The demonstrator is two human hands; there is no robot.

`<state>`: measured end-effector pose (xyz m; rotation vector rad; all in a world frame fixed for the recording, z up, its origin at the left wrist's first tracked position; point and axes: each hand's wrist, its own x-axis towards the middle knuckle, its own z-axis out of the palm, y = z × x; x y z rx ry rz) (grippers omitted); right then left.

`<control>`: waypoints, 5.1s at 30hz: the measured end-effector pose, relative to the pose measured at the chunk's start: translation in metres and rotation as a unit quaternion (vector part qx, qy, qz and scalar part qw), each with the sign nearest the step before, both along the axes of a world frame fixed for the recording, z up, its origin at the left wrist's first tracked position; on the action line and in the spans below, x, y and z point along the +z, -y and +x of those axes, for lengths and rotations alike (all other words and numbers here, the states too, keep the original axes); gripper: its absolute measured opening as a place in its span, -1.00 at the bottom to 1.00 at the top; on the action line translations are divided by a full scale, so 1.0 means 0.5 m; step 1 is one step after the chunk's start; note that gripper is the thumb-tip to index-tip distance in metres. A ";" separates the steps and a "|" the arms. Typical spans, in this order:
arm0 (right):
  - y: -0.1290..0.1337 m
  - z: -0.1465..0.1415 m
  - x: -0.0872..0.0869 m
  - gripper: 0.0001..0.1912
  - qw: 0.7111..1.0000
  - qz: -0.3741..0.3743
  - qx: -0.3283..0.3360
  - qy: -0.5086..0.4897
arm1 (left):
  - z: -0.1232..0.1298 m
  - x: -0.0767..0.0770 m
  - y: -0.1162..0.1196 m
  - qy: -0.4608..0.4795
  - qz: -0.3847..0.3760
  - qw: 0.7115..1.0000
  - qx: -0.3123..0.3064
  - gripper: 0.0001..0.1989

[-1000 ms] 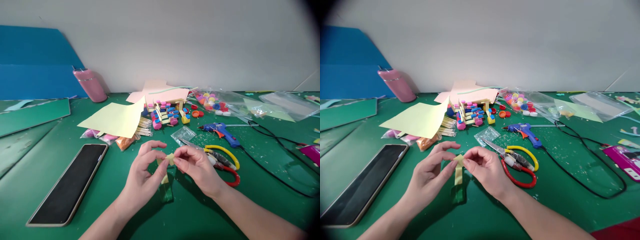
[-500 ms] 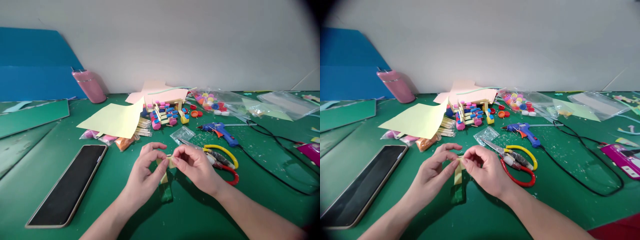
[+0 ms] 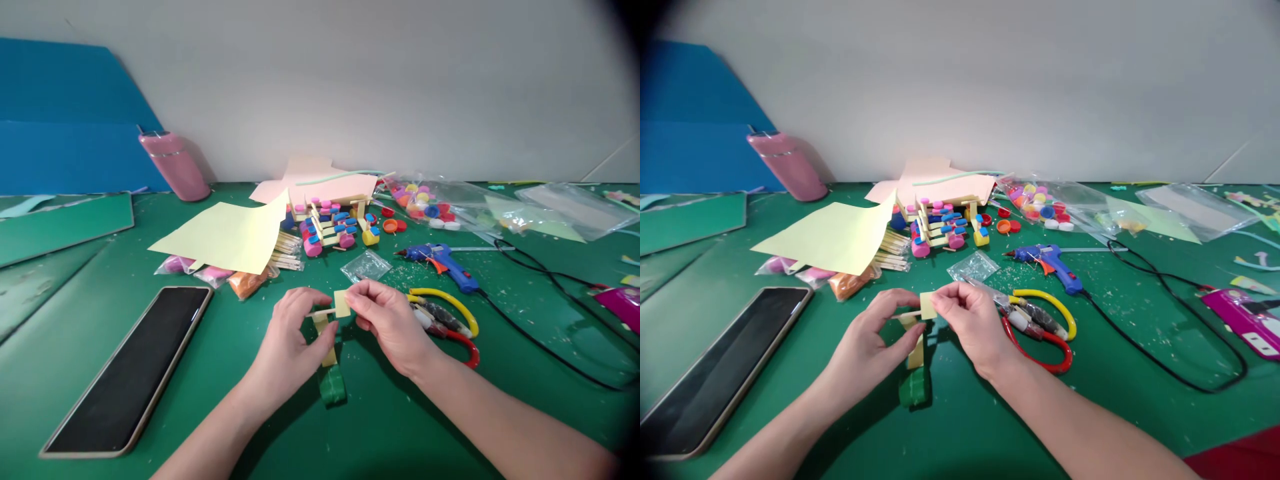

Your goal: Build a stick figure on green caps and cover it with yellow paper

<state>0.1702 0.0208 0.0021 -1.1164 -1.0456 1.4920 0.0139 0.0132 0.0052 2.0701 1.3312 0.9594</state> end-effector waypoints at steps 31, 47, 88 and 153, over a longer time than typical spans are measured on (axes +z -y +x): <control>-0.012 -0.013 0.000 -0.84 1.000 -0.025 0.008 0.009 | 0.000 -0.004 -0.006 0.075 -0.014 0.997 -0.003 -0.95; -0.016 -0.007 0.000 -0.81 0.995 0.073 0.046 0.054 | -0.006 -0.003 -0.009 0.091 -0.047 0.995 -0.016 -0.94; -0.012 -0.011 0.000 -0.78 0.988 0.067 0.031 0.135 | 0.005 -0.009 -0.007 0.011 0.099 0.995 -0.009 -0.96; 0.064 0.232 -0.018 -0.68 0.698 0.104 0.032 0.708 | -0.033 0.002 -0.025 0.427 -0.181 0.871 0.161 -0.84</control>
